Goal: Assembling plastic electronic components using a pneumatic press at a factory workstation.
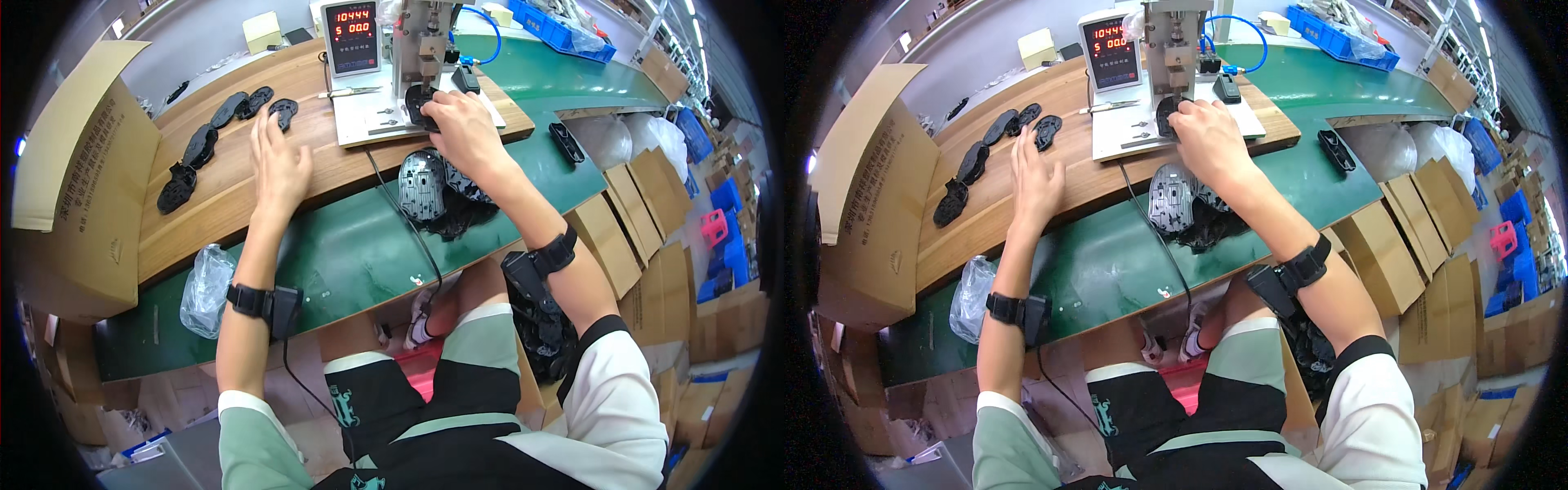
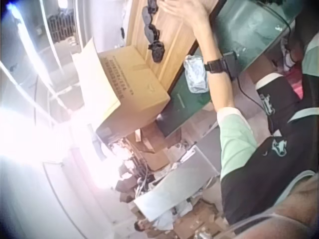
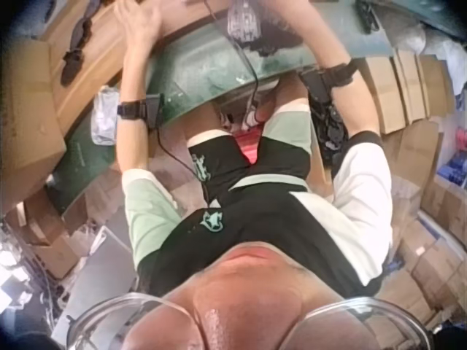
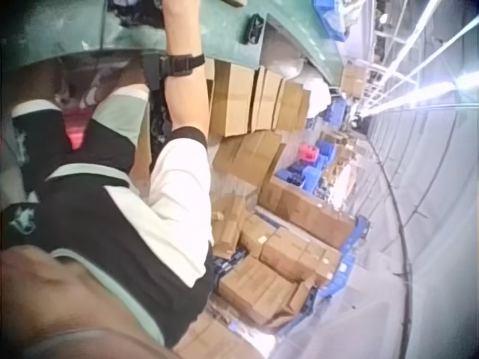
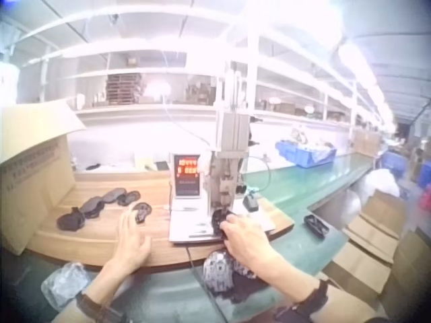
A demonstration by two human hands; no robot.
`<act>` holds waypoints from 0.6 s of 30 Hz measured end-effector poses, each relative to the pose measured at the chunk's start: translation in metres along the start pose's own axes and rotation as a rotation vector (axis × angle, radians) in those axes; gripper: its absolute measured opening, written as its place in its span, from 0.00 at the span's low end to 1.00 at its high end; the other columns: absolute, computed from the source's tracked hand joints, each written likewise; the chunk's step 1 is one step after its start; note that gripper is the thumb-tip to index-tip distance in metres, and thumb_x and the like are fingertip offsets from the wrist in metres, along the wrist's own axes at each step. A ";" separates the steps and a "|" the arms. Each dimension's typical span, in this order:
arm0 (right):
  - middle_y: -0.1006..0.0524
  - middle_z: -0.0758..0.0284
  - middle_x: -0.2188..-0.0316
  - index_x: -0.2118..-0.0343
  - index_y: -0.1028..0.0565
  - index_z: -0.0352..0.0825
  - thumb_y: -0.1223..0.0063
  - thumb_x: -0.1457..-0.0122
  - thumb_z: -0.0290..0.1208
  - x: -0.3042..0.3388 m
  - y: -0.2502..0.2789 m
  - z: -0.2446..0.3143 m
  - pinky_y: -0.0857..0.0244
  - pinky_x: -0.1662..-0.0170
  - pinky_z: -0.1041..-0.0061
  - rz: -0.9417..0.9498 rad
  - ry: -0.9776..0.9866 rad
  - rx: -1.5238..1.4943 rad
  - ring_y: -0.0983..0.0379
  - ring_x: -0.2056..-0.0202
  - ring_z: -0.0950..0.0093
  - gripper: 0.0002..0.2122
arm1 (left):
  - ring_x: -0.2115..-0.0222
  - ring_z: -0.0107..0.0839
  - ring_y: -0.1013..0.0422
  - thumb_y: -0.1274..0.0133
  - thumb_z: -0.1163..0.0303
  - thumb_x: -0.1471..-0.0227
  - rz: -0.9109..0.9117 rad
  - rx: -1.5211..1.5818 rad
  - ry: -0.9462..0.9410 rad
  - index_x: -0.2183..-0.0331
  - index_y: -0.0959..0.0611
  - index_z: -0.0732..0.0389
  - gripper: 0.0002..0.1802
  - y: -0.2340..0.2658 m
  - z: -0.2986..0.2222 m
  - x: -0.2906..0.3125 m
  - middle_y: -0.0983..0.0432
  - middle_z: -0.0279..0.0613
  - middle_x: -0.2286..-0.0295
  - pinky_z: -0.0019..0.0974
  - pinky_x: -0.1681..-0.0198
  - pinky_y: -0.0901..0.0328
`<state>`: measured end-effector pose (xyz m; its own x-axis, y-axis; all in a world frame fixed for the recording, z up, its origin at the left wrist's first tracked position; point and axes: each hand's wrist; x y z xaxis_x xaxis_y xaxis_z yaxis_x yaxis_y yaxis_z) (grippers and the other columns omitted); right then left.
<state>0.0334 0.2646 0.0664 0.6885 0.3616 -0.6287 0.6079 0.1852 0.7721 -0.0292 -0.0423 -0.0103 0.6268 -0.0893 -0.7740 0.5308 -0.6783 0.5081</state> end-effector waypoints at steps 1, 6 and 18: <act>0.21 0.63 0.66 0.70 0.19 0.34 0.39 0.52 0.21 -0.001 -0.001 0.001 0.31 0.49 0.61 -0.001 -0.002 -0.004 0.22 0.56 0.62 0.06 | 0.35 0.53 0.42 0.46 0.70 0.46 0.032 -0.223 0.029 0.41 0.30 0.69 0.31 -0.007 0.026 0.011 0.35 0.59 0.39 0.55 0.29 0.51; 0.21 0.63 0.66 0.70 0.19 0.34 0.40 0.52 0.21 0.010 0.003 -0.011 0.32 0.49 0.61 0.024 -0.025 -0.003 0.23 0.55 0.62 0.06 | 0.30 0.53 0.49 0.49 0.57 0.41 0.467 -0.404 0.214 0.40 0.27 0.68 0.33 -0.002 -0.010 -0.003 0.42 0.60 0.34 0.58 0.26 0.59; 0.21 0.63 0.61 0.65 0.19 0.35 0.37 0.52 0.23 0.007 0.008 -0.011 0.32 0.49 0.61 0.115 -0.009 0.026 0.23 0.54 0.62 0.10 | 0.36 0.49 0.40 0.43 0.62 0.47 0.390 -0.236 0.033 0.44 0.22 0.60 0.28 0.007 0.001 -0.002 0.31 0.51 0.43 0.57 0.32 0.49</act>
<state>0.0386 0.2787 0.0696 0.7578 0.3713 -0.5366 0.5342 0.1192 0.8369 -0.0275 -0.0474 -0.0057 0.8215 -0.2794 -0.4971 0.3645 -0.4132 0.8345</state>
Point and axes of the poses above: each hand's wrist, its own x-axis away from the middle knuckle, its own y-axis out of the back of the hand, z = x × y
